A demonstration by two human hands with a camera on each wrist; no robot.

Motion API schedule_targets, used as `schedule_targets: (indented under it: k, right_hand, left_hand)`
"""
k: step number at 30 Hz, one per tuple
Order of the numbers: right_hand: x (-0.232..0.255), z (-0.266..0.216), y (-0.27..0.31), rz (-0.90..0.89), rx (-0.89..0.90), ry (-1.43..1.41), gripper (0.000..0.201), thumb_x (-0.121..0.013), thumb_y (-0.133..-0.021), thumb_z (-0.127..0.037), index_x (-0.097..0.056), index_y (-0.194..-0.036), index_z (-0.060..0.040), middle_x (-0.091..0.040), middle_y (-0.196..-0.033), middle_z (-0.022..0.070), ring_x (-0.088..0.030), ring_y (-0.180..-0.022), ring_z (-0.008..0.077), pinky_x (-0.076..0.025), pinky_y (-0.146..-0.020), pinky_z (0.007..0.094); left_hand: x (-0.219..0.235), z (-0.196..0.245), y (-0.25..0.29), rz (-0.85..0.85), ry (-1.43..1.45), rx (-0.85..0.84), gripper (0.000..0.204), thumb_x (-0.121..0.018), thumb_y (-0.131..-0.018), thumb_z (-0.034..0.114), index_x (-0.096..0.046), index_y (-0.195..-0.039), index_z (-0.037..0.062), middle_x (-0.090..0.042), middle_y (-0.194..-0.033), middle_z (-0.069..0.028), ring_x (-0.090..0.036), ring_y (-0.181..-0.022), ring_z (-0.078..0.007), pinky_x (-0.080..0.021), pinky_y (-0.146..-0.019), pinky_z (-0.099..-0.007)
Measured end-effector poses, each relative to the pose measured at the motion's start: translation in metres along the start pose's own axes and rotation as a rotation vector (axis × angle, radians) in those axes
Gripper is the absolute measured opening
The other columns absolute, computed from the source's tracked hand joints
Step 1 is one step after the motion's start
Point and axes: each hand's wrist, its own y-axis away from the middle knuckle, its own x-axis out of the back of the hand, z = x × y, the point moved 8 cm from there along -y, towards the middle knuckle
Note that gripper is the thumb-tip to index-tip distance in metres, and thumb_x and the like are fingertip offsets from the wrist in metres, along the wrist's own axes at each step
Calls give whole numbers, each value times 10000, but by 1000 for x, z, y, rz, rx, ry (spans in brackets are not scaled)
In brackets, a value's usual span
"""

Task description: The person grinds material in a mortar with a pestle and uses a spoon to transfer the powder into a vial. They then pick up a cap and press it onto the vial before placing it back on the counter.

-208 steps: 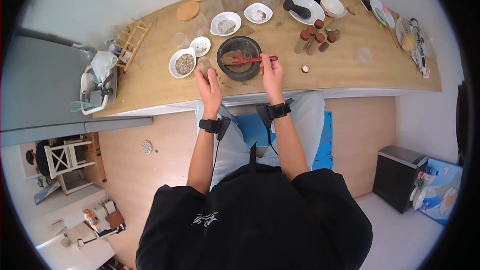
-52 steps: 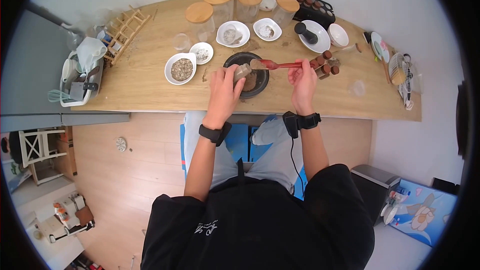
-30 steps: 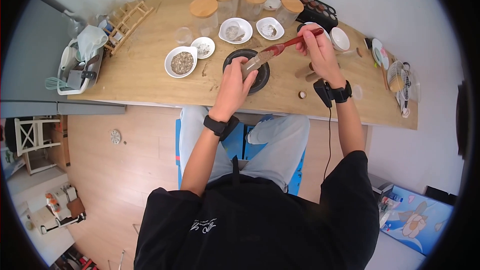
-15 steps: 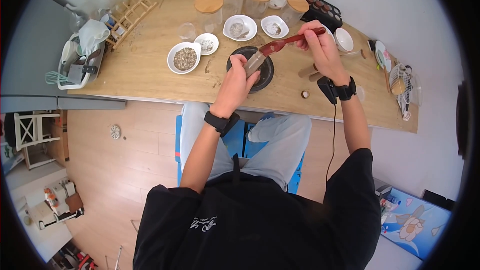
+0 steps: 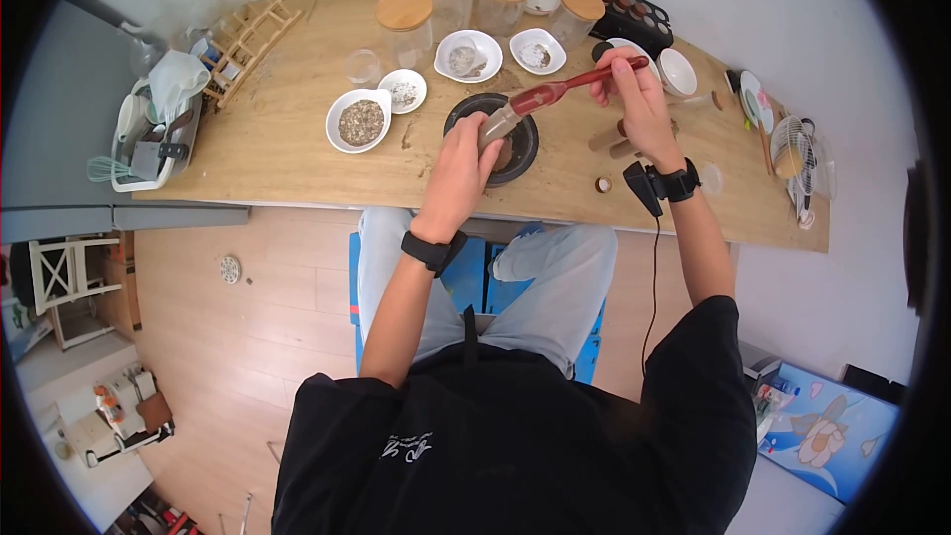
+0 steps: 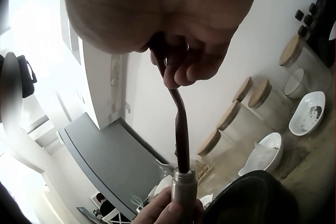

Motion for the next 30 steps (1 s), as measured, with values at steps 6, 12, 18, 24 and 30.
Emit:
schedule_targets:
  k: [6,12,18,24,30]
  right_hand:
    - [8,31,18,146,-39,-136,267,-411,-1082,-265,-559,-1075,-43,-611,-838,41,-558,-722,91,-456,-660,246]
    - [-27,52,45,74,-99,123,184,-511,-1043,-172,-590,-1077,-9,-649,-849,71,-613,-764,116,-486,-687,263]
    - [-92,23,62,-142,276,611,154,-615,-927,-93,-627,-1066,-27,-660,-923,128,-648,-797,269,-510,-704,364]
    - [-92,18,67,-222,91,529,161,-608,-937,-107,-625,-1083,-43,-646,-933,121,-641,-806,285,-504,-711,375]
    - [-95,28,57,-94,148,422,163,-603,-953,-125,-636,-1084,-34,-641,-941,111,-639,-797,277,-501,-707,364]
  left_hand:
    - [-1,-11,9,26,190,171,272,-553,-1006,175,-530,-1188,-26,-603,-972,-204,-609,-869,-378,-487,-783,-423]
    - [-18,-35,15,-42,730,427,281,-563,-1025,239,-498,-1199,28,-586,-855,-31,-527,-673,-85,-446,-608,-259]
    - [-2,-47,18,25,780,523,270,-583,-1018,236,-501,-1181,37,-577,-876,-3,-517,-680,-58,-436,-610,-221]
    - [13,-51,17,101,604,357,218,-545,-1035,230,-555,-1110,25,-579,-891,-14,-539,-718,-72,-445,-642,-223]
    - [4,-56,19,103,716,426,292,-541,-1037,232,-467,-1221,17,-566,-877,-20,-521,-733,-70,-439,-626,-223]
